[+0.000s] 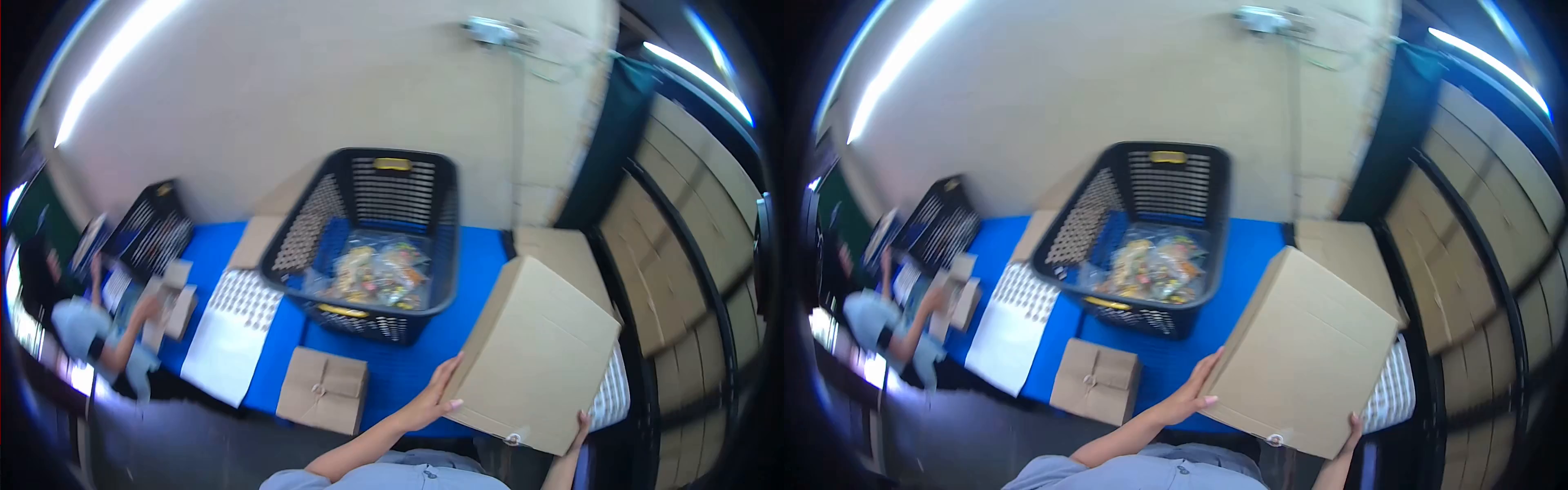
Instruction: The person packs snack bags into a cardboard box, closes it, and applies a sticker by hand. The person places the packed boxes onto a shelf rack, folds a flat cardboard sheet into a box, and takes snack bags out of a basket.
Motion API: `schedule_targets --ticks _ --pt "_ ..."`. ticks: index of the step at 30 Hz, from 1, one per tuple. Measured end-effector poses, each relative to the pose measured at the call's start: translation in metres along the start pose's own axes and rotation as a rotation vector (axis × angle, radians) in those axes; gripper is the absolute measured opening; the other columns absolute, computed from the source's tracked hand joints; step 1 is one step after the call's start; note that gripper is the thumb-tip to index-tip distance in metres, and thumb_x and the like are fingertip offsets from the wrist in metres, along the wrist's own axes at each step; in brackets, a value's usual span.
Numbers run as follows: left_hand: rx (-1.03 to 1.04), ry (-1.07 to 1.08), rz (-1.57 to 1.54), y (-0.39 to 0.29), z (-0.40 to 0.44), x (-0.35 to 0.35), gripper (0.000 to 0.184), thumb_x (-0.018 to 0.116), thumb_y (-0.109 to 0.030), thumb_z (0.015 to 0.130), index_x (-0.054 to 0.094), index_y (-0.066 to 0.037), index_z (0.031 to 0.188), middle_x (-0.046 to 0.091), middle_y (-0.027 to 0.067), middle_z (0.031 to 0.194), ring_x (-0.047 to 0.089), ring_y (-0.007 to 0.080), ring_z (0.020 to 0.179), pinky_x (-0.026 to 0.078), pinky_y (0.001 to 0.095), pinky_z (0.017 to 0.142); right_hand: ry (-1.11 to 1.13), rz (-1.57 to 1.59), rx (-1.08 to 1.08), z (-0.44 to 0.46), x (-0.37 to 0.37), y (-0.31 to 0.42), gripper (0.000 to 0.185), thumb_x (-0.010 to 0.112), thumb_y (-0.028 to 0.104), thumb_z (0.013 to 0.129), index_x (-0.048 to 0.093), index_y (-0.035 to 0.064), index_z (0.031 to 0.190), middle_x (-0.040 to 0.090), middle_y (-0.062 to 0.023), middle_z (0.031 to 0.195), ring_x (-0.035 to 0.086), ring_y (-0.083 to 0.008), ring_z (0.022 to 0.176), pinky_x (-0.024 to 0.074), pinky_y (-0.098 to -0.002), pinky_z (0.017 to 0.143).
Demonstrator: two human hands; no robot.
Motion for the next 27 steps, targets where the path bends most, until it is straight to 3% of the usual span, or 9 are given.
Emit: schedule_targets --ticks 4,6,7,13,16,22,25,27 --pt "-0.045 0.188 -0.168 0.02 -0.007 0.018 0.084 0.053 -0.033 0.087 0.008 -0.005 0.153 0.014 0.0197 0.154 0.014 0.033 0.143 0.01 0.0419 0.117 -0.151 -0.042 -0.107 -0.096 -0.019 0.003 0.07 0.055 0.044 0.082 0.044 -0.0029 0.133 0.056 -0.0204 0.124 0.059 -0.0323 0.108 0.0507 -0.0411 0.089" --pt "-0.054 0.28 -0.256 0.026 -0.01 0.037 0.085 0.051 -0.037 0.086 0.009 -0.004 0.152 0.014 0.0195 0.155 0.014 0.0324 0.144 0.009 0.0419 0.117 -0.269 0.015 0.006 -0.141 -0.007 0.003 0.066 0.057 0.04 0.08 0.048 -0.0032 0.13 0.059 -0.0204 0.118 0.061 -0.0313 0.105 0.0517 -0.0413 0.088" --pt "-0.071 0.289 -0.264 0.027 -0.011 0.046 0.086 0.049 -0.039 0.085 0.009 -0.004 0.152 0.014 0.0194 0.155 0.013 0.0317 0.144 0.009 0.0417 0.117 -0.327 0.024 -0.041 -0.158 -0.016 0.006 0.066 0.057 0.04 0.08 0.048 -0.0032 0.13 0.059 -0.0204 0.118 0.061 -0.0313 0.105 0.0517 -0.0413 0.088" --pt "-0.108 0.354 -0.245 -0.007 -0.043 0.099 0.095 0.05 -0.045 0.078 0.01 -0.004 0.152 0.014 0.019 0.156 0.011 0.0297 0.146 0.008 0.0407 0.117 -0.285 0.132 -0.122 -0.21 -0.077 -0.001 0.066 0.052 0.042 0.086 0.045 -0.0039 0.133 0.057 -0.022 0.124 0.058 -0.0321 0.112 0.0481 -0.0419 0.094" --pt "-0.181 0.27 -0.306 -0.031 -0.056 0.126 0.094 0.05 -0.043 0.075 0.013 -0.004 0.152 0.017 0.0189 0.156 0.014 0.0294 0.146 0.01 0.0409 0.117 -0.29 0.132 -0.114 -0.229 -0.106 -0.007 0.063 0.052 0.042 0.089 0.046 -0.0036 0.133 0.057 -0.021 0.124 0.058 -0.03 0.112 0.0474 -0.0401 0.095" --pt "-0.22 0.3 -0.352 -0.061 -0.102 0.24 0.091 0.05 -0.045 0.075 0.021 -0.003 0.15 0.029 0.0183 0.151 0.026 0.029 0.141 0.019 0.0394 0.114 -0.318 0.15 -0.265 -0.321 -0.189 0.021 0.059 0.048 0.043 0.095 0.047 -0.0024 0.133 0.056 -0.0182 0.127 0.056 -0.0277 0.116 0.0462 -0.0388 0.097" --pt "-0.157 0.472 -0.364 -0.037 -0.112 0.307 0.094 0.052 -0.043 0.073 0.02 -0.001 0.15 0.023 0.0185 0.155 0.018 0.0286 0.145 0.012 0.0402 0.117 -0.339 0.237 -0.413 -0.401 -0.228 0.046 0.062 0.045 0.046 0.096 0.045 -0.0014 0.135 0.055 -0.0175 0.128 0.056 -0.0265 0.117 0.0461 -0.0394 0.097" --pt "-0.244 0.534 -0.486 -0.049 -0.118 0.356 0.093 0.053 -0.042 0.072 0.023 -0.002 0.15 0.024 0.0178 0.155 0.022 0.0284 0.144 0.014 0.0394 0.116 -0.291 0.225 -0.495 -0.456 -0.27 0.043 0.065 0.043 0.049 0.096 0.038 0.0013 0.141 0.05 -0.0155 0.136 0.051 -0.0252 0.124 0.0412 -0.0403 0.103"
Point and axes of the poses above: each hand's wrist, its own z-axis towards the middle knuckle, its own x-axis out of the palm, y = z × x, the point moved 5 cm from there along z, towards the middle knuckle
